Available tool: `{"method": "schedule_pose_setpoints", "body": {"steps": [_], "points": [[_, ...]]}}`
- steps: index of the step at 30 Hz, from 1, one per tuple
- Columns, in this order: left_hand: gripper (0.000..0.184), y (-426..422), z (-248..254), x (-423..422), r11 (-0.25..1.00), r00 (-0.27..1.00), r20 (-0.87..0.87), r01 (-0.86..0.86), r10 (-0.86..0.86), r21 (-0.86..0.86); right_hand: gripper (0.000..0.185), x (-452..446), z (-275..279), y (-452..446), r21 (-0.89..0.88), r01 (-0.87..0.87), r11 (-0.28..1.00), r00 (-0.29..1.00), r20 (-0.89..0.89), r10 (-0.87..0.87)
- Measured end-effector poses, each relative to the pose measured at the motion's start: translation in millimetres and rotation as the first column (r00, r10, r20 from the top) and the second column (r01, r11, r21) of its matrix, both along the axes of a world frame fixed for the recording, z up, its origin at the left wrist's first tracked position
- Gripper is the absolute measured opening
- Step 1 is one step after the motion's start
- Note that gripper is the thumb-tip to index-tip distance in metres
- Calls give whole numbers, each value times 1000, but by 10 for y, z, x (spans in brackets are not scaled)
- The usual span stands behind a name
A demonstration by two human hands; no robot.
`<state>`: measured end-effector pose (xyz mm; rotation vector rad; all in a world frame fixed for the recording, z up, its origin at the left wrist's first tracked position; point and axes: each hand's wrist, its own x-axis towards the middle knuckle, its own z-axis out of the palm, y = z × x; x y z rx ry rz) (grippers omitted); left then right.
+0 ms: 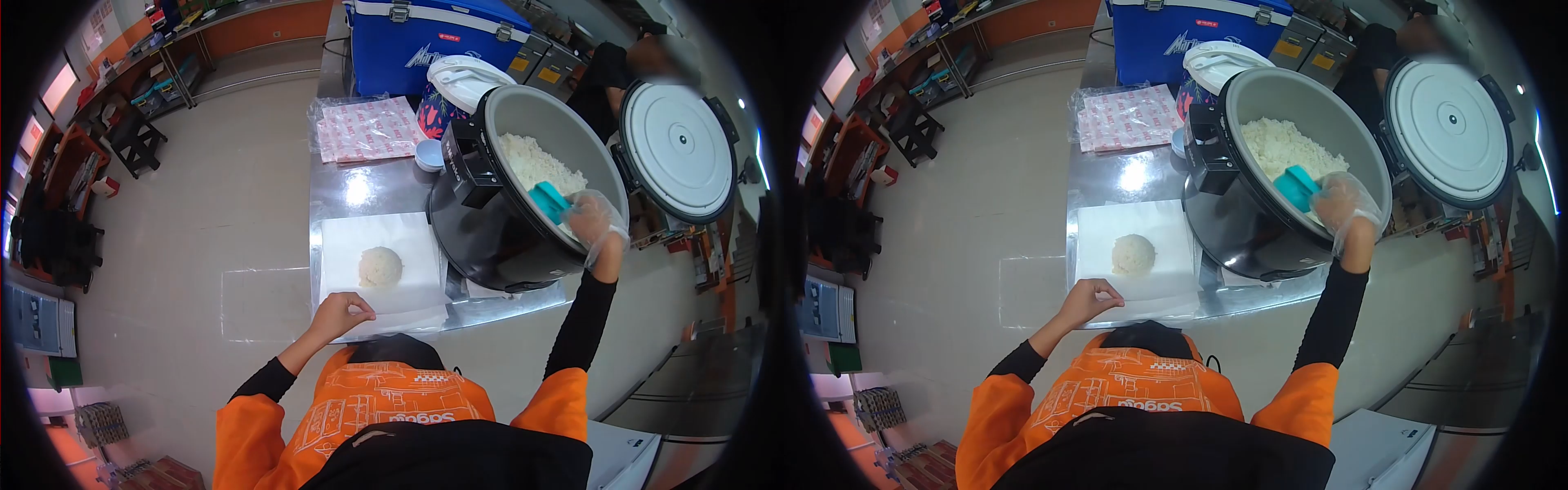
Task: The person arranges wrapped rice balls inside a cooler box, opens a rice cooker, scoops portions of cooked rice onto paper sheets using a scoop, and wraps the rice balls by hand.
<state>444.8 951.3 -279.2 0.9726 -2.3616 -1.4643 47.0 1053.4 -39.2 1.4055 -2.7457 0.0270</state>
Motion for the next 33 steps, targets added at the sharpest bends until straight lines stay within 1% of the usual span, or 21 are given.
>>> {"method": "schedule_pose_setpoints", "body": {"steps": [2, 5, 6, 7, 8, 9, 10, 12, 15, 16, 18, 19, 21, 22, 23, 25, 26, 28, 29, 31, 33], "points": [[16, 13, 76, -19, 996, 1000, 17, -12, 13, -94, 35, 49, -19, -47, 78, -31, 996, 999, 40, 28], [13, -3, 149, -42, 967, 999, -39, -7, -3, -254, 34, 502, 110, 20, -23, 12, 1000, 966, -260, -17], [12, -9, 160, -47, 952, 998, -68, -9, -12, -307, 34, 828, 189, 54, -238, -135, 962, 937, -348, 45], [11, -9, 171, -53, 939, 996, -90, -19, -13, -342, 34, 1167, 234, 98, -424, -289, 858, 894, -440, 83], [10, -8, 181, -59, 926, 994, -110, -27, -16, -377, 35, 1381, 223, 130, -416, -380, 826, 924, -207, 321], [9, -20, 190, -72, 910, 991, -131, -36, -20, -413, 37, 1566, 193, 153, -433, -461, 775, 849, 41, 527], [9, -37, 191, -92, 894, 989, -146, -49, -19, -445, 38, 1692, -122, 121, -382, -632, 674, 723, 21, 690], [9, -59, 180, -115, 862, 985, -170, -67, -23, -503, 34, 1957, -812, -43, -356, -680, 641, 649, 115, 752], [12, -153, 168, -114, 850, 985, -171, -110, 24, -515, 21, 1714, -2179, -378, -61, -698, 714, 710, 75, 700], [15, -183, 138, -116, 879, 973, -207, -188, 106, -437, 17, 1615, -2383, -426, 25, -692, 722, 721, 61, 690], [23, -247, 4, -119, 903, 929, -253, -336, 270, -268, 17, 1506, -2360, -481, -126, -622, 773, 759, 148, 634], [27, -297, -112, -134, 915, 885, -313, -392, 345, -97, 17, 1483, -2355, -516, -196, -574, 795, 772, 196, 605], [34, -409, -367, -197, 859, 768, -387, -443, 511, 257, 18, 1488, -2394, -567, -234, -474, 849, 818, 239, 523], [39, -436, -422, -239, 837, 742, -389, -476, 546, 269, 19, 1501, -2435, -581, -248, -421, 872, 837, 263, 479], [39, -444, -479, -293, 831, 738, -386, -522, 554, 194, 19, 1513, -2484, -599, -262, -366, 893, 854, 288, 434], [39, -435, -541, -400, 799, 730, -381, -600, 567, 39, 20, 1576, -2689, -652, -323, -318, 892, 881, 246, 403], [39, -429, -541, -428, 797, 750, -331, -604, 573, 11, 20, 1606, -2772, -666, -353, -293, 889, 895, 226, 385], [39, -401, -543, -468, 795, 781, -226, -604, 581, -44, 21, 1640, -2843, -663, -337, -298, 893, 882, 260, 393], [41, -392, -554, -491, 786, 809, -161, -587, 565, -192, 21, 1659, -2835, -675, -331, -301, 894, 875, 276, 397], [43, -357, -602, -516, 735, 837, -18, -491, 547, -468, 19, 1686, -2865, -670, -400, -272, 876, 880, 264, 394], [42, -395, -767, -504, 622, 850, 2, -384, 526, -682, 20, 1673, -2886, -678, -430, -232, 872, 889, 269, 370]]}}
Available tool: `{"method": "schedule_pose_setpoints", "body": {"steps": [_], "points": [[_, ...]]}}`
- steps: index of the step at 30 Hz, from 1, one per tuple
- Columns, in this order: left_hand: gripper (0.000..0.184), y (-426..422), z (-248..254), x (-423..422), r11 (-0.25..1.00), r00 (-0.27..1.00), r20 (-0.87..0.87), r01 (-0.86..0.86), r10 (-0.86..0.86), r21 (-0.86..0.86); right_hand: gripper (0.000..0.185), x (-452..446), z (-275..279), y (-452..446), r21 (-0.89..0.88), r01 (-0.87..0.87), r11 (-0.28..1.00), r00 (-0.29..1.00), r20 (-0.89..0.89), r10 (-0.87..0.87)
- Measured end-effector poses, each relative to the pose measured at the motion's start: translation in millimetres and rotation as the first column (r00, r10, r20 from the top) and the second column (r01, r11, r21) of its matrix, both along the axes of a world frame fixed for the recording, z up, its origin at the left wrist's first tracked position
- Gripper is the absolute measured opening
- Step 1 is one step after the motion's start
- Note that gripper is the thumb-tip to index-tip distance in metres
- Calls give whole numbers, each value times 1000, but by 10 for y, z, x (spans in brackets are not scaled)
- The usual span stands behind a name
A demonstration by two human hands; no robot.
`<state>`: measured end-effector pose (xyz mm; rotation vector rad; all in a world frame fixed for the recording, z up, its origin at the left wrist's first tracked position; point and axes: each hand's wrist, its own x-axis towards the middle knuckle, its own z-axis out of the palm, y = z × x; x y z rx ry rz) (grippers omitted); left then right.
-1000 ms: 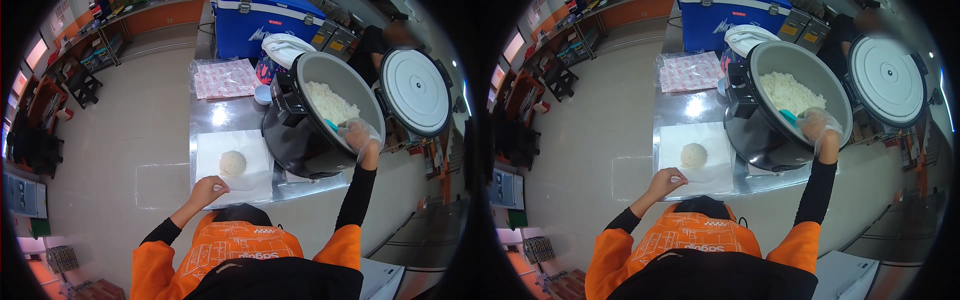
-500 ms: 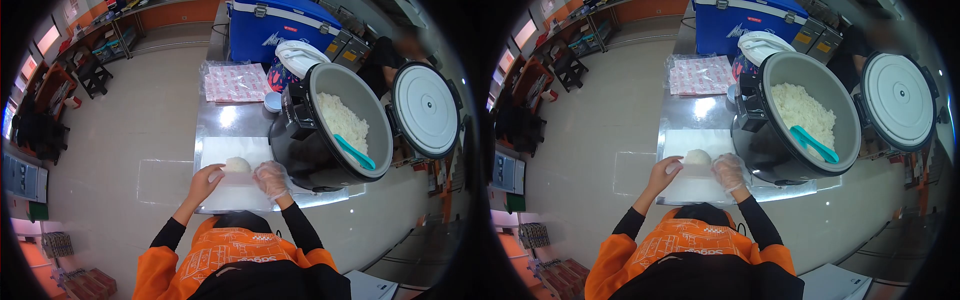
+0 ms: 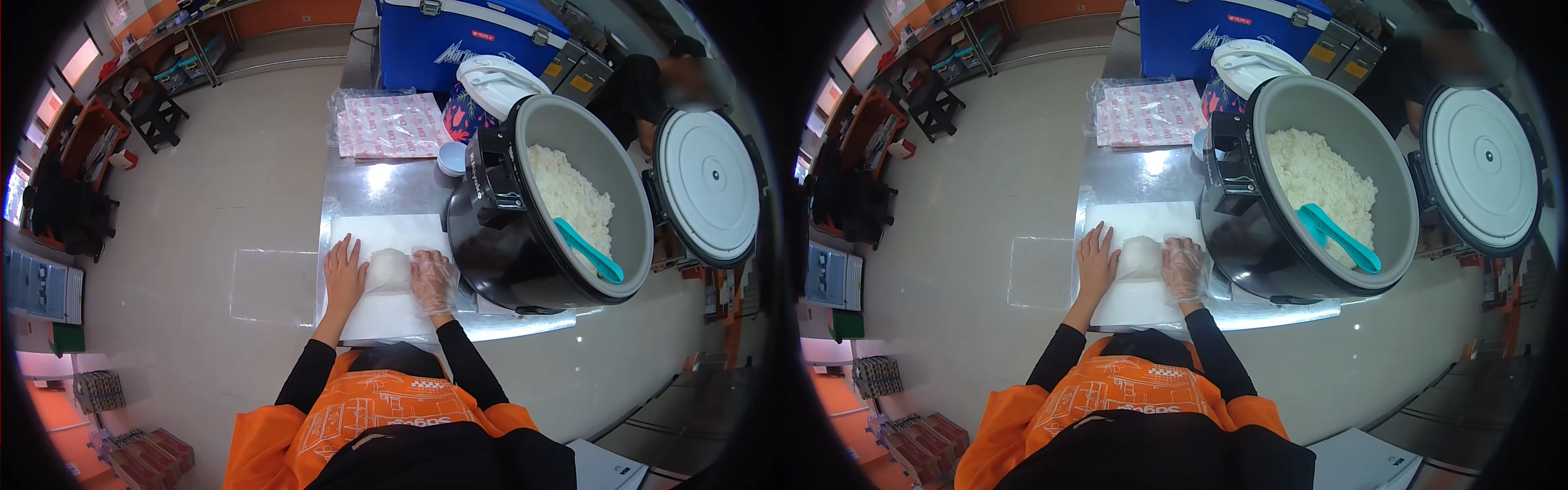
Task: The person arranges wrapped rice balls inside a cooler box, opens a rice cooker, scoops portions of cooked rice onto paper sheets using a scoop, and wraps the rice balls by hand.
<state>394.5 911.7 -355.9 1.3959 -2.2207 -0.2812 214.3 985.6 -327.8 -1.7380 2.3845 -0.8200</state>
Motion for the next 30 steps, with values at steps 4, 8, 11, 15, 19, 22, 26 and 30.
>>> {"method": "schedule_pose_setpoints", "body": {"steps": [4, 8, 11, 15, 19, 22, 26, 30], "points": [[38, -48, 63, 46, 990, 991, 108, 85, -73, -109, 27, -44, -23, -17, 36, 38, 999, 999, 26, -39], [29, -82, 138, 79, 978, 977, 105, 192, -183, -82, 26, -33, 102, 29, 103, 20, 994, 999, 43, -24], [30, -223, 219, 124, 955, 956, 3, 294, -294, 44, 25, -8, 216, 50, 82, 47, 996, 997, 52, -51], [41, -456, 366, 34, 910, 920, -311, 323, -239, 258, 24, 159, 542, 153, -198, -94, 976, 996, -15, 93], [45, -751, 499, -179, 897, 934, -103, 358, -343, 261, 29, 364, 497, 214, -96, -323, 941, 945, 21, 327], [35, -953, 606, -304, 869, 864, 171, 429, -474, 246, 36, 409, 321, 218, -88, -355, 931, 934, 8, 357], [19, -888, 942, -350, 844, 784, 325, 527, -528, 100, 41, 406, 221, 248, -94, -344, 934, 936, 40, 349], [15, -663, 923, -253, 766, 743, 213, 641, -634, 43, 41, 342, -41, 231, -89, -321, 943, 945, 36, 325]]}}
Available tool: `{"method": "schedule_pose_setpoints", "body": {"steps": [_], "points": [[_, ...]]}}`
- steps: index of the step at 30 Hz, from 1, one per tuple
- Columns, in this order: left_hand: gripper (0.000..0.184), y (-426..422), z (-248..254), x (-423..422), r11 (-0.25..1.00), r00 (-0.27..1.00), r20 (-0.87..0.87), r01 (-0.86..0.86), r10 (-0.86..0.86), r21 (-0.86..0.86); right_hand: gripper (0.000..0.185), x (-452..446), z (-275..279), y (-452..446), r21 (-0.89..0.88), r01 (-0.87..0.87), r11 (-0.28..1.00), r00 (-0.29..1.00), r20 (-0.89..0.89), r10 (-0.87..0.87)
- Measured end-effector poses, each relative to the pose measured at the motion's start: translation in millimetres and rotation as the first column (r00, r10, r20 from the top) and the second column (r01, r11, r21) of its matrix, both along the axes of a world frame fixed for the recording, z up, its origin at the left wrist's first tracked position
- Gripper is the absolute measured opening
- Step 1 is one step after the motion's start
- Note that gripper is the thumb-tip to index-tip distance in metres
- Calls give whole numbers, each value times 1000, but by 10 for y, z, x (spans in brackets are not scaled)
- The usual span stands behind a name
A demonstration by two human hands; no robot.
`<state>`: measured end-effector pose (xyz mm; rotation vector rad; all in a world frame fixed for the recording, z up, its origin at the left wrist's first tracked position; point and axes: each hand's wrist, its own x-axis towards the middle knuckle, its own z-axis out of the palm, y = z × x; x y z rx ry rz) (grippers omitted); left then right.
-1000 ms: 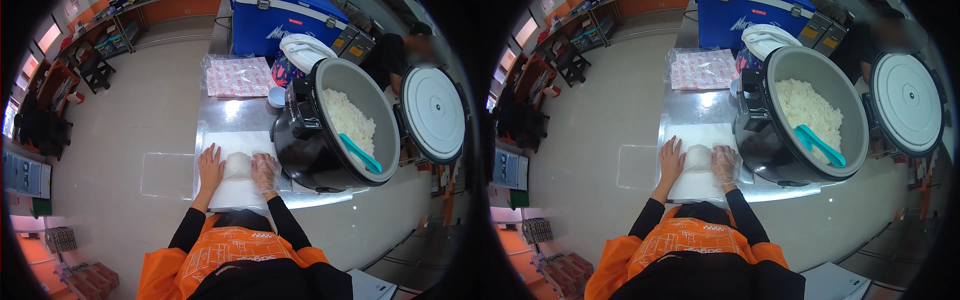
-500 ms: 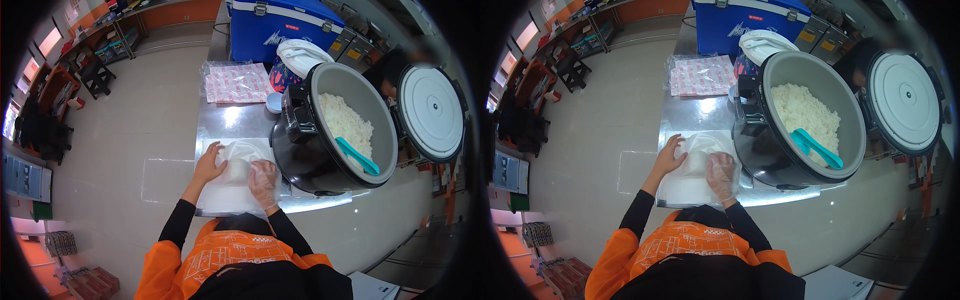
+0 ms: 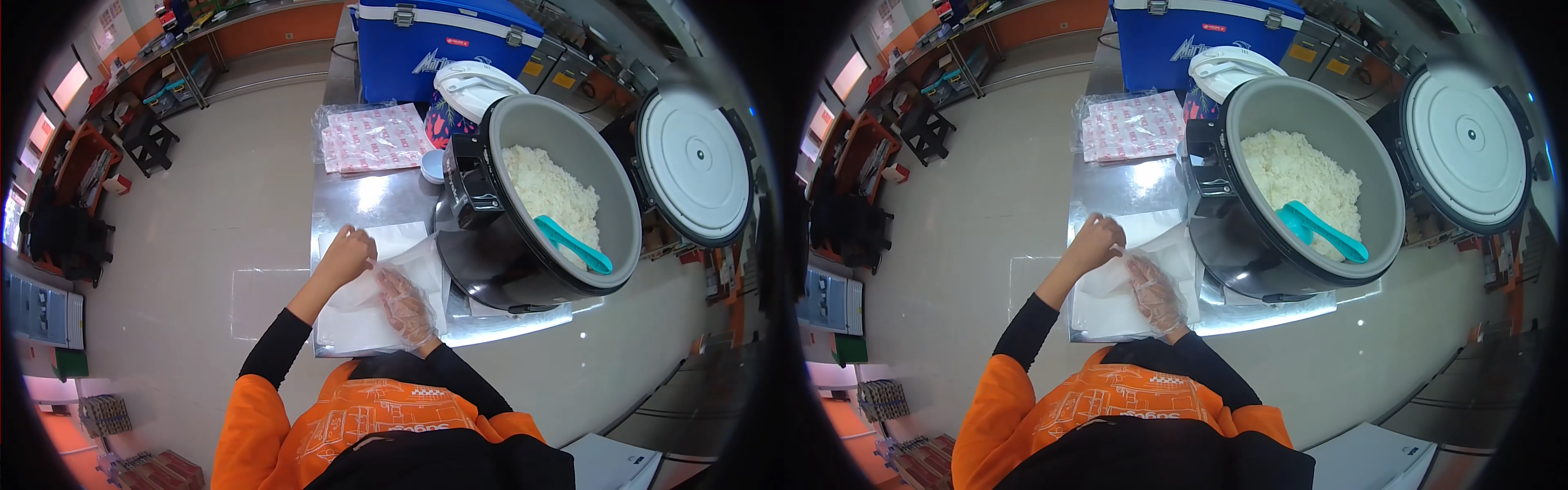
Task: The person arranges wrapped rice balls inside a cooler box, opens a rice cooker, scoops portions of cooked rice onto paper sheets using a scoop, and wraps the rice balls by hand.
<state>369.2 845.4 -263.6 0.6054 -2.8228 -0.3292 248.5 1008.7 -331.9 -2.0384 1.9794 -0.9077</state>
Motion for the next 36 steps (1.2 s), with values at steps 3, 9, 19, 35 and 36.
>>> {"method": "schedule_pose_setpoints", "body": {"steps": [3, 9, 19, 35, 36], "points": [[9, 85, -89, 155, 967, 997, -6, 71, -72, 244, 40, 5, 85, 23, 63, 34, 997, 997, 66, -39], [13, 132, -171, 369, 925, 997, -31, 81, -75, 372, 50, -133, 198, -13, 272, 104, 957, 969, 188, -159], [11, 503, -330, 480, 999, 994, -112, 10, -15, -42, 18, -62, 701, 112, 75, 332, 940, 932, 126, -339], [31, 932, -777, 459, 722, 738, -241, -442, 630, 533, 39, -337, 68, -371, 75, 103, 992, 976, 186, -115], [33, 909, -797, 428, 689, 715, -212, -481, 666, 542, 45, -355, 38, -376, -41, 108, 993, 976, 194, -98]]}}
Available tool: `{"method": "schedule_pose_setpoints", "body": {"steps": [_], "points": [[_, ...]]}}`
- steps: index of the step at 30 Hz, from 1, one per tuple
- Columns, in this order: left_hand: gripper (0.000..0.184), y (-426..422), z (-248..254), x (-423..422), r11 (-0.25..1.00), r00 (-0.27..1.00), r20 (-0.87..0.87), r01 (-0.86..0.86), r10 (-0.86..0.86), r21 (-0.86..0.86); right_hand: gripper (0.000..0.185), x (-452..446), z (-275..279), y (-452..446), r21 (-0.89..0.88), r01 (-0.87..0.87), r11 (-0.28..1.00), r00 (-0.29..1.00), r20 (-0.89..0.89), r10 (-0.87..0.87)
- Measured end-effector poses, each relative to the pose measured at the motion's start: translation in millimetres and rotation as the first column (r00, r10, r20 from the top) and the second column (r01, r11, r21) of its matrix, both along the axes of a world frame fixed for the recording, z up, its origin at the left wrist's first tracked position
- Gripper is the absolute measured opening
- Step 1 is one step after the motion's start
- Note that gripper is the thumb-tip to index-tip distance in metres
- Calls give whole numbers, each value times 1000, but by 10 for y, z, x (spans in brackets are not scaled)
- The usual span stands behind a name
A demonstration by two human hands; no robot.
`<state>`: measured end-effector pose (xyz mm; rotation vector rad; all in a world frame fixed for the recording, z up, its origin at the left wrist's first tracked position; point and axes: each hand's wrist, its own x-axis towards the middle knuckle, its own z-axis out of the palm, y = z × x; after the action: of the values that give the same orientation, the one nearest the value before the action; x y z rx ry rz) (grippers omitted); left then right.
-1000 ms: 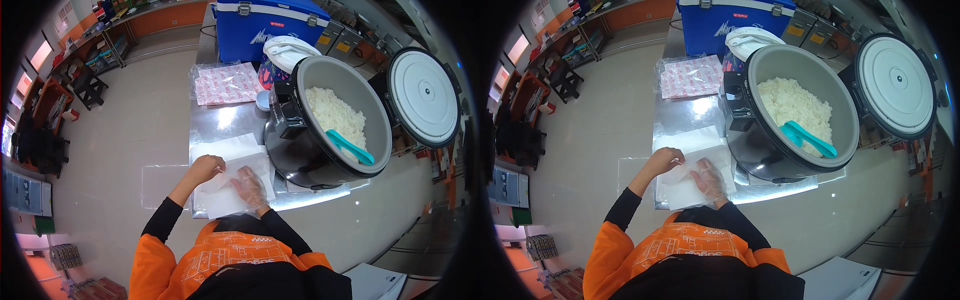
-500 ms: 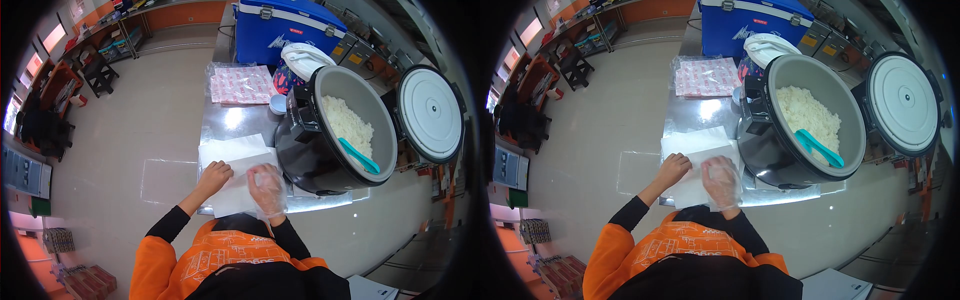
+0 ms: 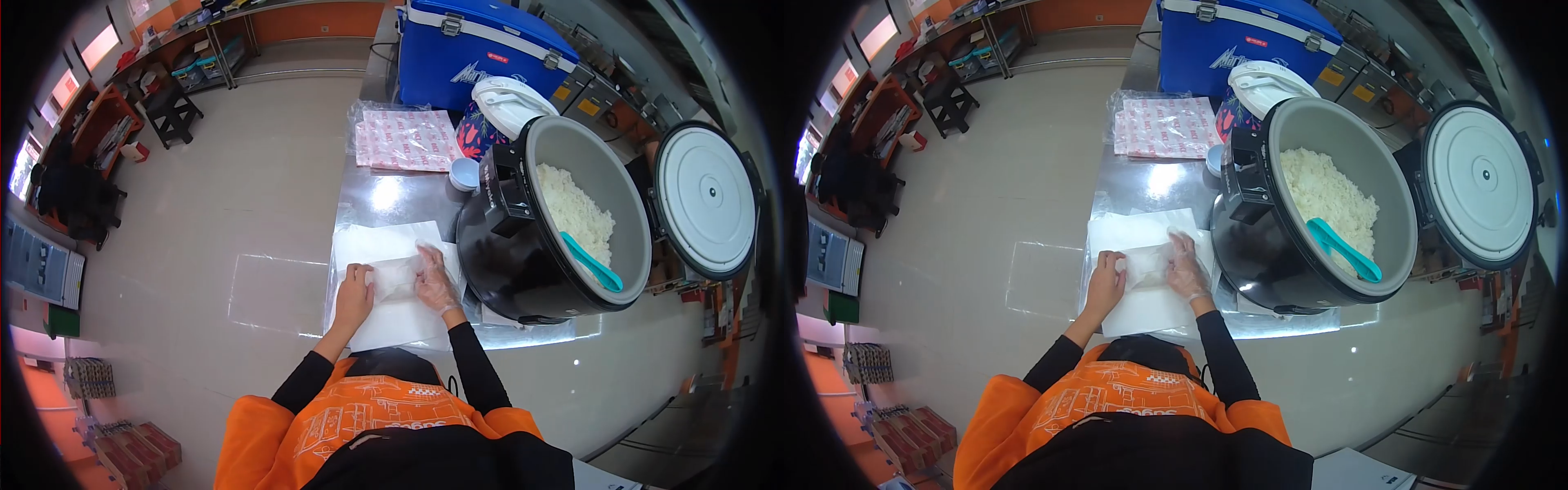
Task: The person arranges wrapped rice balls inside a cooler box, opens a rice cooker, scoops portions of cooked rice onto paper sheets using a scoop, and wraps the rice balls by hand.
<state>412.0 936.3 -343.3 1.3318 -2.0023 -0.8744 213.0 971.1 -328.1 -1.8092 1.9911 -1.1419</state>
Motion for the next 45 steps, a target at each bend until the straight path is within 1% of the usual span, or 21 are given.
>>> {"method": "schedule_pose_setpoints", "body": {"steps": [1, 3, 6, 7, 9, 12, 16, 20, 25, 27, 30, 33, 34, 35, 36, 38, 39, 41, 42, 44, 45], "points": [[35, 2, 71, -29, 993, 997, 55, -44, 50, -107, 59, -59, -27, -8, 105, -58, 993, 998, 35, 55], [37, -18, 286, -73, 940, 976, 149, -104, 160, -325, 53, -94, -85, -10, 175, -24, 984, 997, 73, 11], [36, -189, 206, 3, 950, 954, 299, 122, -32, -287, 44, -148, -101, 39, 305, -25, 952, 995, 99, -5], [35, -228, 206, 32, 959, 957, 281, 146, -75, -242, 41, -161, -102, 65, 351, -36, 936, 995, 103, 0], [32, -301, 215, 64, 968, 959, 235, 198, -159, -156, 35, -191, -256, 171, 233, -36, 972, 998, 50, 25], [28, -297, 37, 69, 993, 992, 57, 114, -111, -37, 34, -148, -328, 402, 141, -87, 986, 995, -45, 94], [22, -224, -8, 190, 936, 964, 145, 252, -222, -245, 39, -53, 211, 607, 163, -209, 964, 957, -170, 236], [23, -89, 63, 359, 826, 922, 164, 386, -350, -411, 42, -208, -158, 613, 234, -226, 946, 899, -323, 295], [25, -60, 66, 481, 741, 864, 333, 497, -377, -451, 30, -343, -258, 466, 229, -277, 933, 898, -283, 336], [24, -234, 33, 434, 714, 824, 422, 550, -378, -434, 22, -367, -160, 366, 367, -257, 894, 948, -85, 307], [22, -426, 84, 322, 899, 883, 188, 438, -429, -5, 18, -441, 38, 137, 516, -283, 809, 954, 67, 291], [32, -651, 93, 150, 888, 919, 174, 271, -354, 372, 18, -476, 203, -149, 689, -252, 679, 966, 138, 219], [36, -713, 102, 96, 870, 897, 201, 294, -395, 395, 19, -437, 266, -203, 749, -231, 621, 972, 154, 176], [39, -773, 112, 43, 852, 871, 227, 316, -435, 418, 24, -328, 427, -190, 670, -98, 736, 986, -33, 161], [43, -798, 115, 0, 832, 845, 251, 335, -473, 442, 25, -306, 384, -241, 650, -169, 740, 967, -36, 253], [42, -744, 11, -38, 872, 823, 294, 429, -485, 237, 28, -312, 221, -379, 611, -316, 726, 900, -49, 433], [42, -715, -40, -27, 873, 814, 318, 471, -487, 131, 29, -319, 139, -372, 538, -345, 769, 885, -86, 458], [38, -696, -20, 22, 834, 824, 144, 523, -547, 177, 33, -339, 31, -257, 384, -406, 830, 853, -168, 495], [36, -677, -3, 49, 811, 820, 54, 551, -570, 196, 32, -368, 19, -191, 426, -378, 822, 890, -78, 450], [30, -662, 125, 97, 753, 835, -149, 545, -530, 370, 31, -426, 139, -80, 509, -334, 793, 937, 91, 337], [30, -694, 139, 123, 695, 836, -254, 547, -487, 467, 32, -458, 207, -43, 517, -386, 764, 922, 233, 309]]}}
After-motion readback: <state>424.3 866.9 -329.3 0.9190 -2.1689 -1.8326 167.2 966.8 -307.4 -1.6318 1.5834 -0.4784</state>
